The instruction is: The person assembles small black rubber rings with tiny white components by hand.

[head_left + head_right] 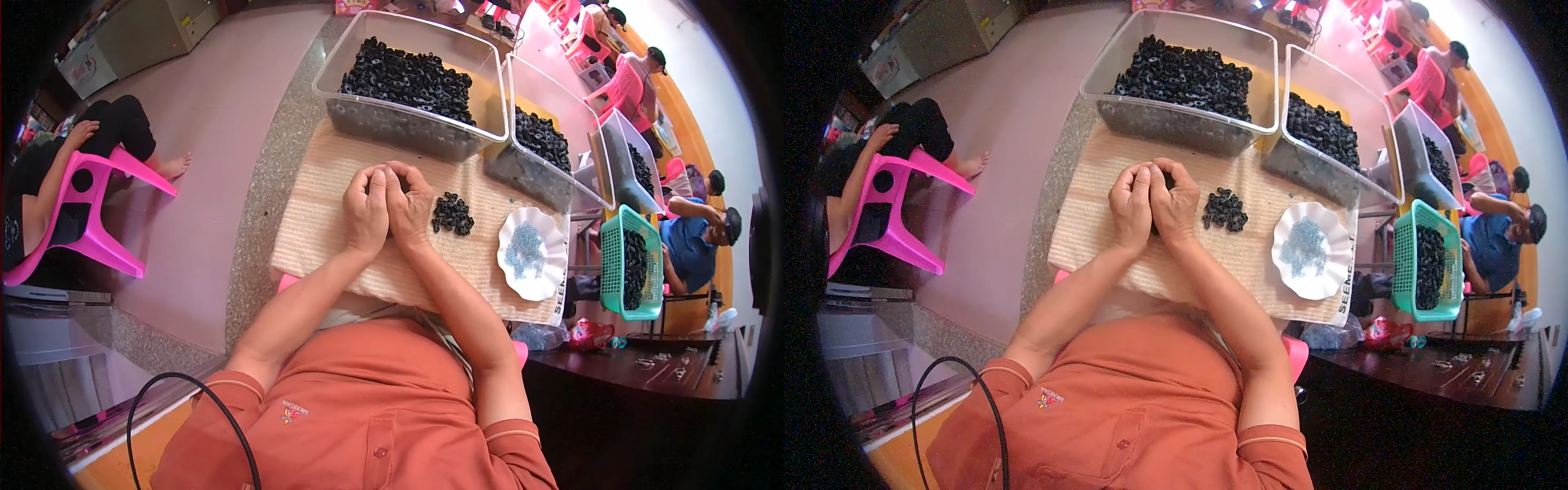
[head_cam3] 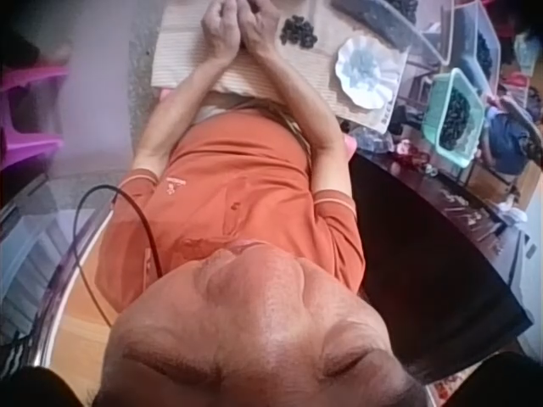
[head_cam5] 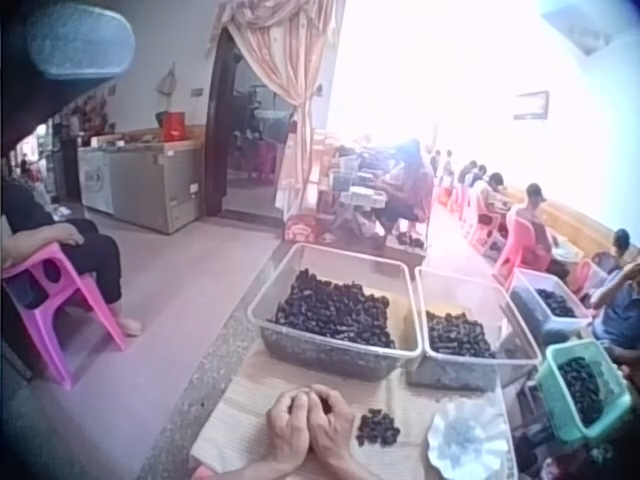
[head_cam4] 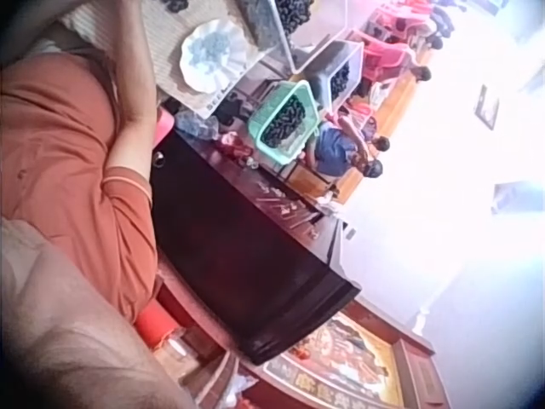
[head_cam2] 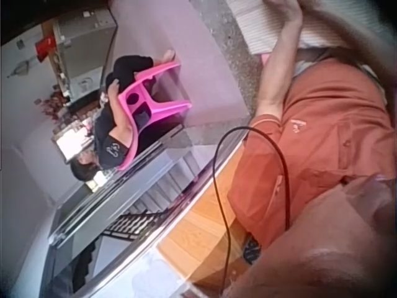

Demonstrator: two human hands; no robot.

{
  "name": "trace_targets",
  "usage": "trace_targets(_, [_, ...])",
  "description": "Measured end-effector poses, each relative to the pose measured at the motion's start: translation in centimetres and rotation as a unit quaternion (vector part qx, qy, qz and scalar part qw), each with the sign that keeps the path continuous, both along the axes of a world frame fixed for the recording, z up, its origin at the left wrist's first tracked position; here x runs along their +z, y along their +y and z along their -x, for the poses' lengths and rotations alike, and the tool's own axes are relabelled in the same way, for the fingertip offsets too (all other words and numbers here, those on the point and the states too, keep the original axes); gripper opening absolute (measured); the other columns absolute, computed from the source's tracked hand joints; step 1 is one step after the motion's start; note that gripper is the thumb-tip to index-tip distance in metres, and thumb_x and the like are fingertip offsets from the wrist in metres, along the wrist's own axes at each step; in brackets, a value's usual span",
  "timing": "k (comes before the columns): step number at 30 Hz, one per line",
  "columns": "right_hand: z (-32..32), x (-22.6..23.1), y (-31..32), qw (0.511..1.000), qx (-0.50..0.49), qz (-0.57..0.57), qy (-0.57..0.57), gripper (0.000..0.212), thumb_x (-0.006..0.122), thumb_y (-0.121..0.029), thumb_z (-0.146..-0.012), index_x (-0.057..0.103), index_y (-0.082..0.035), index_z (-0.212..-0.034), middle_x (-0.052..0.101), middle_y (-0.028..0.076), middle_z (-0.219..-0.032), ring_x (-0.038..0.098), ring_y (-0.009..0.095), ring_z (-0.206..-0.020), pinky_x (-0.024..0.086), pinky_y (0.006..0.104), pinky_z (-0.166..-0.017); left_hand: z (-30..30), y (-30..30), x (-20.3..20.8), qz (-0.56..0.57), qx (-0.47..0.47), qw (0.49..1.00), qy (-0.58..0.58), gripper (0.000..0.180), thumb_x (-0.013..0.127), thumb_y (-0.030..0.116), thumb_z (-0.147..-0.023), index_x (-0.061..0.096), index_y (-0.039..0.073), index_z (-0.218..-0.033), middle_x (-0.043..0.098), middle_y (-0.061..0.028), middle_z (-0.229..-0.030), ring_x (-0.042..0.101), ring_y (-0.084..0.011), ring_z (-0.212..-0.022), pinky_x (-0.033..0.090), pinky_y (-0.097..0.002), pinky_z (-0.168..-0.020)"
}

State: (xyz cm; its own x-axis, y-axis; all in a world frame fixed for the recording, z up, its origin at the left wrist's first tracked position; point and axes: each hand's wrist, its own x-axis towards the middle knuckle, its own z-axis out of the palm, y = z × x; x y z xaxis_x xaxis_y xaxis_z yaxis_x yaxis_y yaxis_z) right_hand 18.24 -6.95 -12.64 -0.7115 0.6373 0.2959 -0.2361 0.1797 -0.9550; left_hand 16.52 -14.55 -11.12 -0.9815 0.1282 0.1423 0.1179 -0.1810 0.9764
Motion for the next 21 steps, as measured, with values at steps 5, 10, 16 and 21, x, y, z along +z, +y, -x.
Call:
trace_targets(5, [-0.2, -0.2, 0.4, 0.998, -0.033, -0.027, -0.037, 0.017, 0.072, -0.015, -0.094, 0.073, 0.001, -0.100, 0.075, 0.012, -0.088, 0.069, 0.016, -0.081, 0.054, 0.0305, -0.076, 0.7, -0.3, -0.4, 0.038, 0.029, 0.998, 0.043, 0.027, 0.059, 0.022, -0.103, 0.068, -0.003, -0.109, 0.073, -0.0132, -0.097, 0.068, -0.0206, -0.091, 0.054, -0.0344, -0.083])
trace_targets(10, [-0.7, -0.1, 0.6, 0.996, -0.025, -0.071, -0.037, 0.017, 0.071, -0.014, -0.096, 0.073, 0.003, -0.100, 0.074, 0.006, -0.088, 0.064, 0.010, -0.081, 0.052, 0.0260, -0.073, 1.3, -0.7, -0.3, 0.032, 0.028, 0.999, 0.030, 0.028, 0.060, 0.023, -0.102, 0.068, -0.003, -0.109, 0.072, -0.0134, -0.097, 0.068, -0.0204, -0.091, 0.053, -0.0339, -0.083])
trace_targets(16, [-2.1, 1.1, 1.3, 0.976, 0.041, -0.204, -0.064, 0.014, 0.070, -0.011, -0.094, 0.073, 0.000, -0.102, 0.074, 0.013, -0.093, 0.070, 0.023, -0.085, 0.055, 0.0336, -0.078, 1.3, -0.9, -0.2, 0.037, 0.012, 0.999, 0.027, 0.032, 0.059, 0.025, -0.103, 0.068, -0.005, -0.111, 0.072, -0.0130, -0.099, 0.067, -0.0200, -0.093, 0.053, -0.0331, -0.084])
trace_targets(21, [-2.8, 3.7, 1.8, 0.931, 0.111, -0.338, -0.085, 0.018, 0.071, -0.012, -0.092, 0.072, -0.002, -0.108, 0.071, 0.019, -0.111, 0.069, 0.038, -0.101, 0.055, 0.0435, -0.088, 1.6, -1.0, -0.3, 0.006, 0.002, 1.000, -0.001, 0.033, 0.059, 0.026, -0.103, 0.068, -0.005, -0.111, 0.072, -0.0111, -0.099, 0.065, -0.0178, -0.093, 0.052, -0.0316, -0.085])
